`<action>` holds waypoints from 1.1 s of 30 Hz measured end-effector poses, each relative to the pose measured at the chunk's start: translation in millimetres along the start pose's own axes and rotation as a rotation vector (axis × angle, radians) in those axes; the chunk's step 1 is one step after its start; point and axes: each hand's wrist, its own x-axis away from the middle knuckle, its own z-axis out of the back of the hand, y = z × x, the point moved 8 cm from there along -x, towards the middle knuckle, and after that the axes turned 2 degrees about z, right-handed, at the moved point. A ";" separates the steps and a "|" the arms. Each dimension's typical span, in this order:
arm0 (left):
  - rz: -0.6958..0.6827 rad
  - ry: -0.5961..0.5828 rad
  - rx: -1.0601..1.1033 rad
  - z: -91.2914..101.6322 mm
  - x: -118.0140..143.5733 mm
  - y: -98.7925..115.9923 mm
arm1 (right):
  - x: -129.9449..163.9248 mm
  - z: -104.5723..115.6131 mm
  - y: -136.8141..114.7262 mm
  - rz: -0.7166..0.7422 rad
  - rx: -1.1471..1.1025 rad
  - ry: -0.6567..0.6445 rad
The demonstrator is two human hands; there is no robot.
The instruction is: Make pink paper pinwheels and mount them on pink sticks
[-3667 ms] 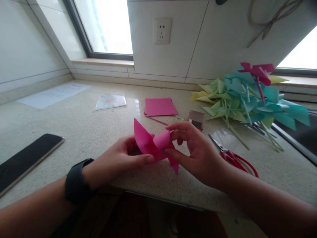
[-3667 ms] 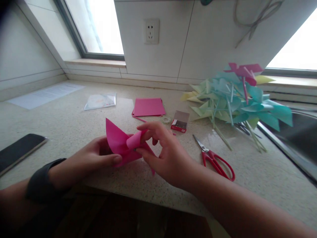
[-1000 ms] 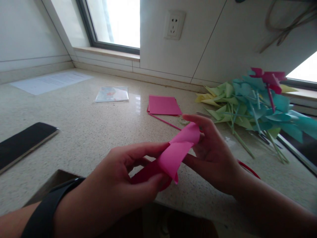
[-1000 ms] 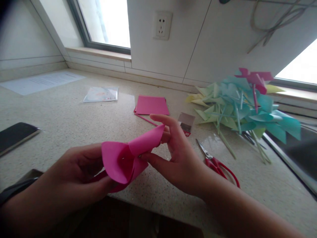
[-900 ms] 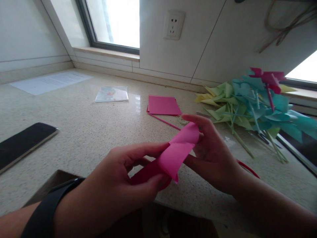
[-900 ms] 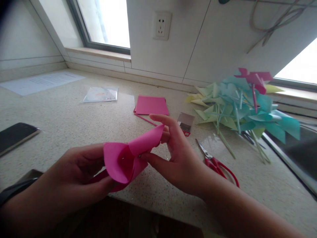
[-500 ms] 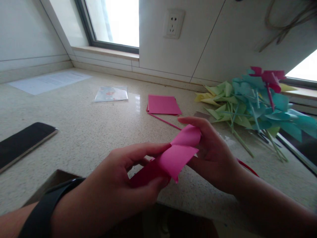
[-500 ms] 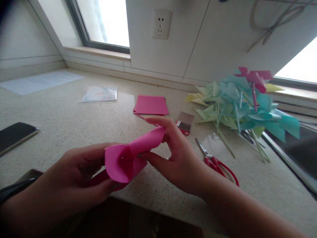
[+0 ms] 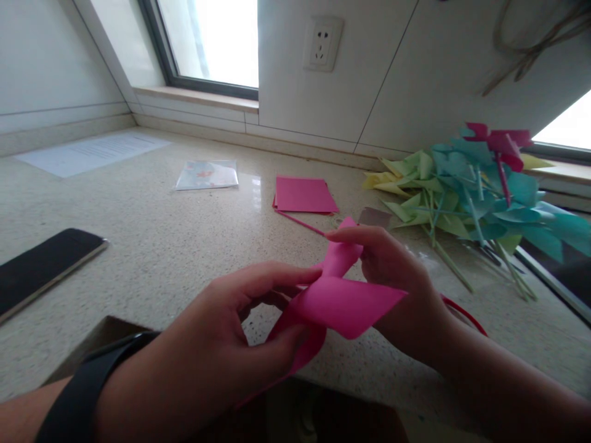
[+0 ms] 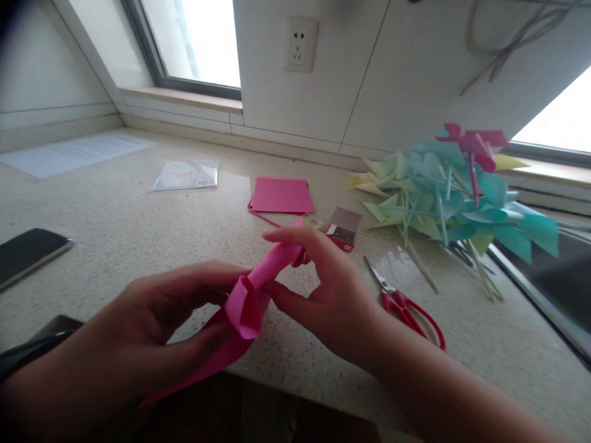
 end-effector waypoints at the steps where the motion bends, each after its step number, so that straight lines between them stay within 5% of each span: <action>1: 0.000 -0.001 -0.003 0.3 0.1 -0.5 | -0.6 0.5 -2.7 0.023 0.016 0.001; 9: 0.037 -0.054 -0.009 -1.4 -2.9 -1.8 | 1.0 6.6 -23.8 0.159 0.408 0.046; 17: 0.000 -0.060 -0.124 -2.2 5.3 -3.1 | 4.9 2.0 -39.1 0.399 0.563 -0.103; 24: 0.080 -0.085 0.151 -2.2 5.8 -5.2 | 9.3 2.0 -49.9 0.585 0.590 -0.154; 29: 0.221 0.024 0.337 11.2 -2.2 -20.1 | 13.6 2.1 -55.0 0.670 0.652 -0.186; 33: 0.342 -0.075 0.353 4.1 -4.1 -28.9 | 15.6 1.8 -56.3 0.691 0.688 -0.186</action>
